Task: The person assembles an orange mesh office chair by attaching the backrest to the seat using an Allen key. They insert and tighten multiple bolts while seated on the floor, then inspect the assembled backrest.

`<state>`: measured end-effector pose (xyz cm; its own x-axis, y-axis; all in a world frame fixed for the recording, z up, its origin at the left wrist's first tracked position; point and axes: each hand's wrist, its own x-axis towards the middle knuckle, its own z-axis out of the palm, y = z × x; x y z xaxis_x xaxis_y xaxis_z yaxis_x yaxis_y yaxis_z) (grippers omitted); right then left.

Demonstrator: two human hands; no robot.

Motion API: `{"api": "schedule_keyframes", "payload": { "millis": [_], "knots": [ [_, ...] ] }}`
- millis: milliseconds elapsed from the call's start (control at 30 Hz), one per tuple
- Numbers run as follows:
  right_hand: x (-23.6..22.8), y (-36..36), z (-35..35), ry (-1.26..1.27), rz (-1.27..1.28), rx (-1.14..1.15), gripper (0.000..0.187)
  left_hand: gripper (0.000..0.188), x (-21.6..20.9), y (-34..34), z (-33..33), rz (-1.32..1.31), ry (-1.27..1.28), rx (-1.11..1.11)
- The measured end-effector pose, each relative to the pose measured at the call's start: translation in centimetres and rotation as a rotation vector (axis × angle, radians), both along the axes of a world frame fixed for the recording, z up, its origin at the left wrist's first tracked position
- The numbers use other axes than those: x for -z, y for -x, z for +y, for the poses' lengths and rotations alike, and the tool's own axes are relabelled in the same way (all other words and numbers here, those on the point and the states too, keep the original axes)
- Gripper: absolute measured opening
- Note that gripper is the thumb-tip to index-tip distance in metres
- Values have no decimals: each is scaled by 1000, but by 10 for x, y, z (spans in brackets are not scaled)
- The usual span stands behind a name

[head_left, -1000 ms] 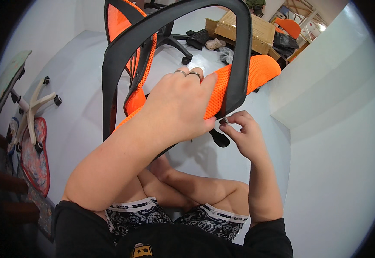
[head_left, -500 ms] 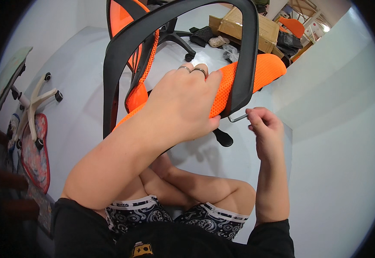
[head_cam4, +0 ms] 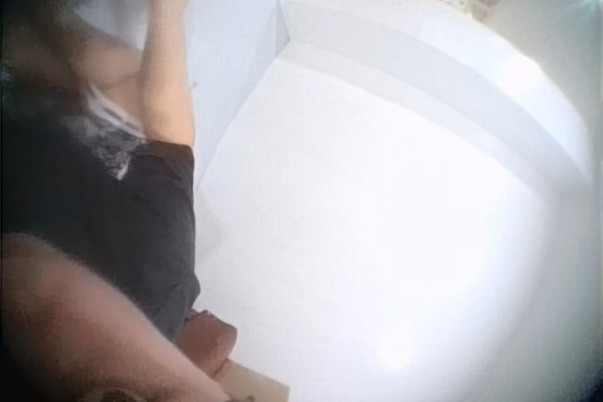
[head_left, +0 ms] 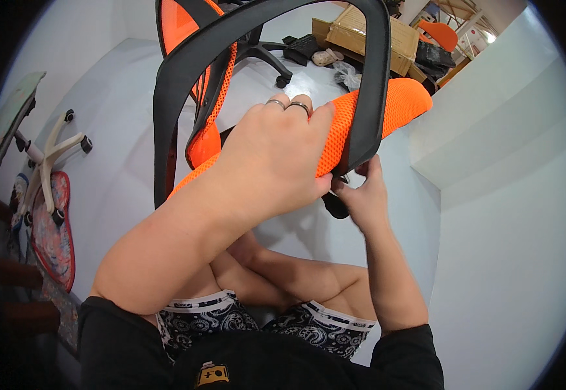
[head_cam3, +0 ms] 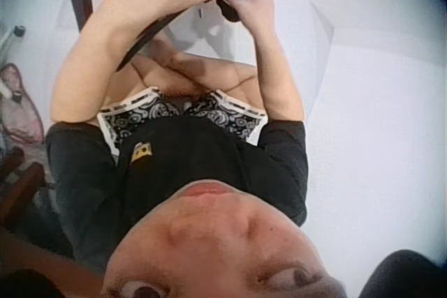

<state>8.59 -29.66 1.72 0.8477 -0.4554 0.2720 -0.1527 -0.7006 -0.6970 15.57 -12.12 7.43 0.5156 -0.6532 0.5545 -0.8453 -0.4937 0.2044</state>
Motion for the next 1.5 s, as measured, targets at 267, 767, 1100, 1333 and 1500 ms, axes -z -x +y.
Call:
{"api": "schedule_keyframes", "payload": {
  "millis": [267,767,1100,1333,1500],
  "knots": [
    [-17,15,-15,-126,80,-200,17,58,0,-2,3,-1,24,-5],
    [-18,33,10,-627,-254,-447,18,65,1,-3,1,25,27,-10],
    [13,9,-4,-231,-73,-84,30,66,1,-1,0,14,15,-13],
    [-4,14,-14,-487,109,-256,19,65,0,-3,4,34,12,-8],
    [-12,18,-18,-724,154,-321,16,65,0,-2,2,24,1,1]
  ]
}}
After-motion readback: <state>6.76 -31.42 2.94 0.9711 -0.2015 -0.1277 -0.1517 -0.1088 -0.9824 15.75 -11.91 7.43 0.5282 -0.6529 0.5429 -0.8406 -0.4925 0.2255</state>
